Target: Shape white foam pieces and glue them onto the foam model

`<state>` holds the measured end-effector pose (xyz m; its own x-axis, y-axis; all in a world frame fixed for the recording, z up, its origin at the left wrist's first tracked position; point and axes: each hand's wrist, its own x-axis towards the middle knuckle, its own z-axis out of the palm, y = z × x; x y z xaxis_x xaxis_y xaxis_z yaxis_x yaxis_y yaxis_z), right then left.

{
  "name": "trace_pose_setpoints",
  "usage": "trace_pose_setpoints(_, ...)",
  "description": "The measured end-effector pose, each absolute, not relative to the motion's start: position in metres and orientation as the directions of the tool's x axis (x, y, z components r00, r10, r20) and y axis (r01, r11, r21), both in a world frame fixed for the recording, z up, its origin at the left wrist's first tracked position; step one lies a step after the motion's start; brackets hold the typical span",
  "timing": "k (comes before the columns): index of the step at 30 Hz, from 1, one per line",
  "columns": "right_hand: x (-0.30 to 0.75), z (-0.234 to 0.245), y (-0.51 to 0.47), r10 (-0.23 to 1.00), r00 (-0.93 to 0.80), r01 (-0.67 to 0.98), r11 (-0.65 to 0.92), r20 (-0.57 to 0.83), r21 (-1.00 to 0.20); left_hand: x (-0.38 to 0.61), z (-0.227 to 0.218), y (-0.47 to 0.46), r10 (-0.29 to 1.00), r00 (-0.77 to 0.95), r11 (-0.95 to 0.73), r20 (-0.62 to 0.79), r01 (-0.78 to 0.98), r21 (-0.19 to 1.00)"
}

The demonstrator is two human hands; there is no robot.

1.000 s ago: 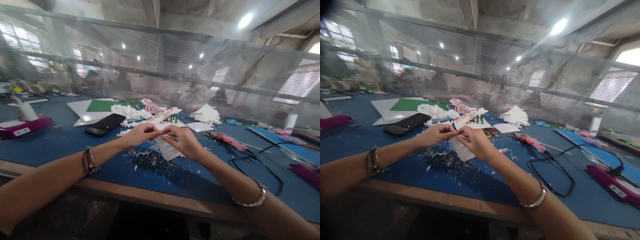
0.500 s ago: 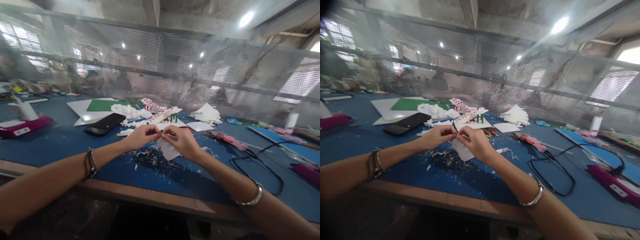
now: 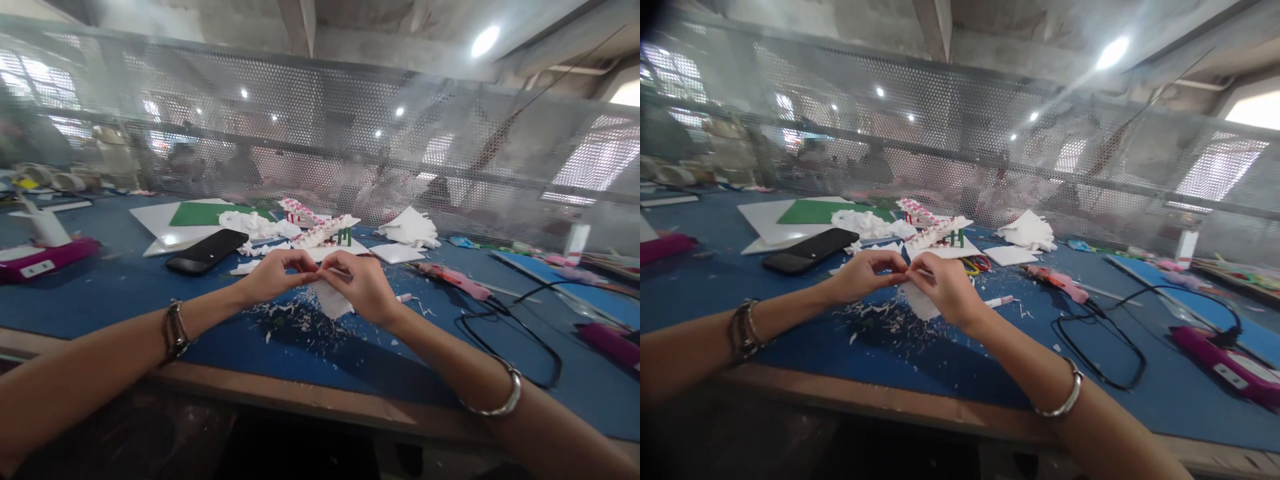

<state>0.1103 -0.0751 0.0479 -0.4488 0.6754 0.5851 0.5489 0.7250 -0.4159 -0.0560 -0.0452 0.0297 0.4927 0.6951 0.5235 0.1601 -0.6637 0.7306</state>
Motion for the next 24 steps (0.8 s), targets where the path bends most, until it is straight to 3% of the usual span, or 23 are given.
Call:
trace_pose_setpoints(12, 0.1089, 0.0492, -0.0714, 0.768, -0.342, 0.362, 0.639, 0.541, -0.679, -0.0559, 0.0328, -0.0455, 0.77, 0.437, -0.537, 0.465, 0.049, 0.842)
trace_pose_setpoints(21, 0.1092, 0.0446, -0.0722, 0.696, -0.373, 0.482, 0.71, 0.613, -0.513, -0.0542, 0.0296, -0.0451, 0.744, 0.412, -0.62, 0.527, 0.13, 0.774)
trace_pose_setpoints(24, 0.1092, 0.0437, -0.0712, 0.707, -0.353, 0.457, 0.702, 0.613, -0.546, -0.0546, 0.0309, -0.0456, 0.74, 0.41, -0.626, 0.534, 0.128, 0.769)
